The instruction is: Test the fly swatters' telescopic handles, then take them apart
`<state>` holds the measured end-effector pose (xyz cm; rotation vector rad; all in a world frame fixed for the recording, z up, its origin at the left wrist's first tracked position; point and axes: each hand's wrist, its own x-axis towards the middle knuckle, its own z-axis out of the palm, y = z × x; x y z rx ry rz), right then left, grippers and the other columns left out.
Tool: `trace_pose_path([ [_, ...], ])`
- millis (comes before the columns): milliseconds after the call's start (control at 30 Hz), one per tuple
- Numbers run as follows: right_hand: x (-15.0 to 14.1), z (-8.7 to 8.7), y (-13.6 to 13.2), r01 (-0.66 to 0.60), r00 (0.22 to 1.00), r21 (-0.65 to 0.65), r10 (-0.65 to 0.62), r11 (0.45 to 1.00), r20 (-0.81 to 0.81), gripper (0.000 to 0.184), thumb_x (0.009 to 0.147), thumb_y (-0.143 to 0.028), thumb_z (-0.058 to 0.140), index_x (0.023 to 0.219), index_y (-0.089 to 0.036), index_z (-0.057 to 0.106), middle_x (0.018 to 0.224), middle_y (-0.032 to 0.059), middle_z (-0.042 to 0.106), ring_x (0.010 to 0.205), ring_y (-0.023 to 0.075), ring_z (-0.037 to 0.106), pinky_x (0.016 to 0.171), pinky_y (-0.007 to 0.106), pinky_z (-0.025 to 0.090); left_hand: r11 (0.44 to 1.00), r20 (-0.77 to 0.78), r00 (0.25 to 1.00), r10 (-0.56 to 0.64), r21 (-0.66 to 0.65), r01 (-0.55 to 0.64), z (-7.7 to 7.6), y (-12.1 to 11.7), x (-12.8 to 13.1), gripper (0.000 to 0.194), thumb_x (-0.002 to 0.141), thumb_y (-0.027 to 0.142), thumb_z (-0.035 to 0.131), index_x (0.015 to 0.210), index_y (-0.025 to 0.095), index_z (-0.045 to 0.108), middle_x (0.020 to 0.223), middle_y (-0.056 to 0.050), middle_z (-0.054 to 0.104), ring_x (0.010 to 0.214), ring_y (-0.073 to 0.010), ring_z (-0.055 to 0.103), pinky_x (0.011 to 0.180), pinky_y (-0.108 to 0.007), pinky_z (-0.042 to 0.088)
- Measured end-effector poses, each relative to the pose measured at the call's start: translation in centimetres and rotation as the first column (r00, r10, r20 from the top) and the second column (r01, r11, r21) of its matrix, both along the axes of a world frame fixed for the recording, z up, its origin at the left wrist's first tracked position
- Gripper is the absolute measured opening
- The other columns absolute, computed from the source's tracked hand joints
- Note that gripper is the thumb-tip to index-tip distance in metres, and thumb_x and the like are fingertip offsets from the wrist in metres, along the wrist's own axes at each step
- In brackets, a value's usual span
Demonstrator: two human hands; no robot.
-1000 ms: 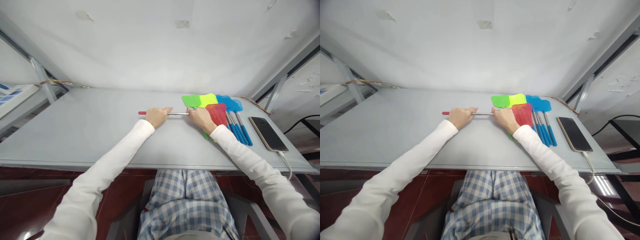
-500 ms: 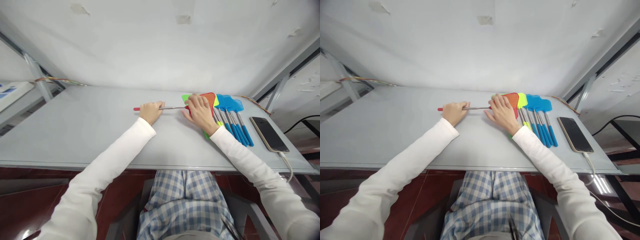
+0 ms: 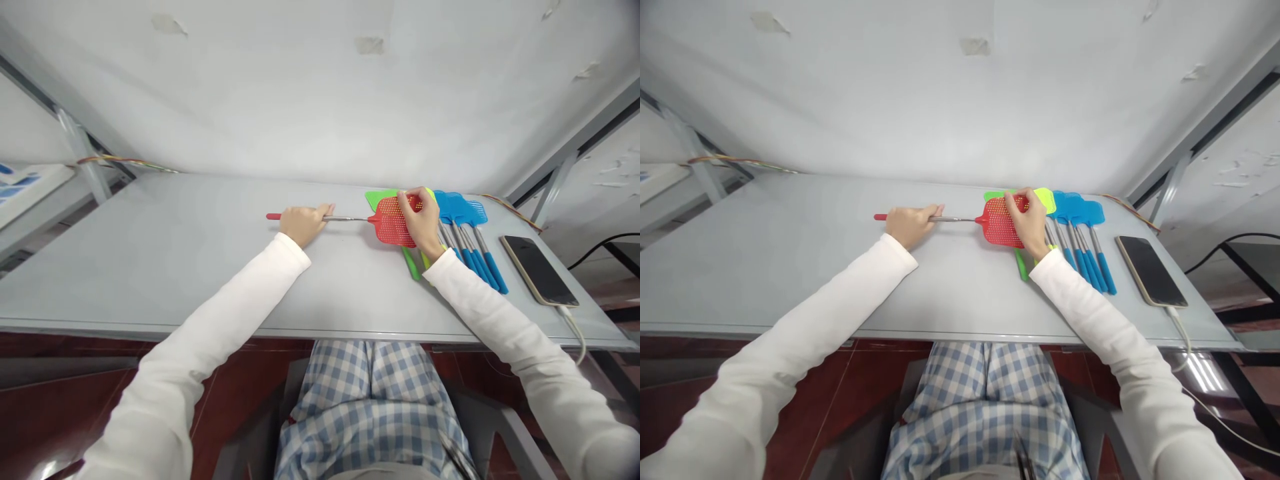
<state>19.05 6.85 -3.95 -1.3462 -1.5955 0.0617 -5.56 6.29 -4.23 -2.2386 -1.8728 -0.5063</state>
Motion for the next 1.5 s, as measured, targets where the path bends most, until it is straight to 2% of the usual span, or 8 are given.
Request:
trace_pose_path([
  [467, -0.7, 0.9, -1.0, 0.014, 0.997, 0.102, -0.021, 0.995, 0.068, 0.030, 0.091, -0.049, 0.046, 0.083, -0.021, 0.050, 0.085, 0.0046, 0.060, 0.079, 0.0167, 0.054, 0.076, 0.032, 0.043, 0.999, -0.032, 0.999, -0.025, -0.041, 0.023, 0.2, -1.0, 0.9, 0.053, 0.096, 0.051, 0.025, 0.082, 0.020, 0.067, 0.071, -0.013, 0.068, 0.068, -0.0228, 0.063, 0.060, -0.030, 0.029],
  [567, 0.2, 1.4, -0.4, 0.010, 0.994, 0.129, -0.024, 0.992, 0.108, 0.030, 0.091, -0.049, 0.046, 0.085, -0.021, 0.053, 0.087, 0.0050, 0.060, 0.082, 0.0171, 0.054, 0.077, 0.032, 0.043, 0.980, -0.010, 0.985, -0.172, -0.100, 0.170, 0.7, -1.2, 0.9, 0.043, 0.092, 0.054, 0.036, 0.090, 0.022, 0.064, 0.076, -0.008, 0.069, 0.070, -0.0208, 0.063, 0.060, -0.028, 0.031],
  [700, 1.8, 1.5, 0.4, 0.000, 0.983, 0.079, -0.015, 0.997, 0.184, 0.031, 0.092, -0.050, 0.044, 0.094, -0.020, 0.056, 0.094, 0.0058, 0.059, 0.084, 0.0174, 0.055, 0.077, 0.031, 0.044, 0.877, 0.147, 0.915, -0.376, -0.262, 0.403, 1.0, -0.9, 0.1, 0.038, 0.090, 0.052, 0.037, 0.098, 0.025, 0.061, 0.073, 0.000, 0.066, 0.063, -0.0157, 0.059, 0.059, -0.025, 0.035],
  [867, 3.7, 0.9, 1.3, 0.093, 0.975, 0.087, -0.109, 0.992, 0.195, 0.036, 0.097, -0.038, 0.030, 0.115, -0.015, 0.050, 0.110, 0.0133, 0.053, 0.090, 0.0185, 0.055, 0.076, 0.032, 0.044, 0.888, 0.457, 0.862, -0.220, -0.273, 0.371, 0.6, 0.4, -1.2, 0.034, 0.088, 0.050, 0.037, 0.093, 0.023, 0.057, 0.065, 0.001, 0.064, 0.053, -0.0130, 0.054, 0.059, -0.025, 0.041],
  [1000, 3.7, 0.1, 1.0, 0.086, 0.873, -0.090, -0.032, 0.992, 0.487, 0.028, 0.091, -0.030, 0.038, 0.104, -0.013, 0.054, 0.096, 0.0129, 0.062, 0.091, 0.0238, 0.056, 0.083, 0.036, 0.038, 0.896, 0.683, 0.729, -0.049, -0.292, 0.334, 0.2, 0.8, -0.8, 0.035, 0.089, 0.054, 0.035, 0.093, 0.023, 0.051, 0.061, 0.002, 0.065, 0.046, -0.0119, 0.052, 0.056, -0.025, 0.042],
  [1200, 1.9, -0.9, -0.6, 0.094, 0.686, -0.336, 0.184, 0.937, 0.704, 0.036, 0.089, -0.033, 0.044, 0.117, -0.012, 0.049, 0.083, 0.0114, 0.069, 0.081, 0.0258, 0.061, 0.081, 0.035, 0.031, 0.913, 0.506, 0.862, -0.016, -0.345, 0.219, 0.1, -1.1, 2.9, 0.037, 0.087, 0.056, 0.038, 0.075, 0.023, 0.051, 0.057, 0.001, 0.064, 0.061, -0.0174, 0.061, 0.063, -0.029, 0.041],
  [1333, 1.6, -0.8, -0.8, 0.078, 0.706, -0.382, 0.219, 0.921, 0.673, 0.036, 0.085, -0.022, 0.042, 0.119, -0.010, 0.046, 0.078, 0.0087, 0.070, 0.077, 0.0243, 0.063, 0.080, 0.033, 0.029, 0.944, 0.305, 0.952, -0.016, -0.310, 0.115, -0.1, -1.5, 5.4, 0.036, 0.086, 0.052, 0.042, 0.069, 0.022, 0.055, 0.077, -0.005, 0.070, 0.081, -0.0234, 0.065, 0.069, -0.032, 0.040],
  [1500, 2.4, -1.0, -0.5, 0.066, 0.759, -0.396, 0.212, 0.916, 0.616, 0.035, 0.081, -0.022, 0.045, 0.114, -0.012, 0.046, 0.076, 0.0072, 0.069, 0.073, 0.0238, 0.062, 0.076, 0.031, 0.030, 0.942, 0.176, 0.980, -0.096, -0.303, 0.147, -0.6, -0.9, 7.9, 0.035, 0.088, 0.048, 0.040, 0.079, 0.021, 0.061, 0.083, -0.006, 0.071, 0.085, -0.0236, 0.066, 0.074, -0.032, 0.041],
])
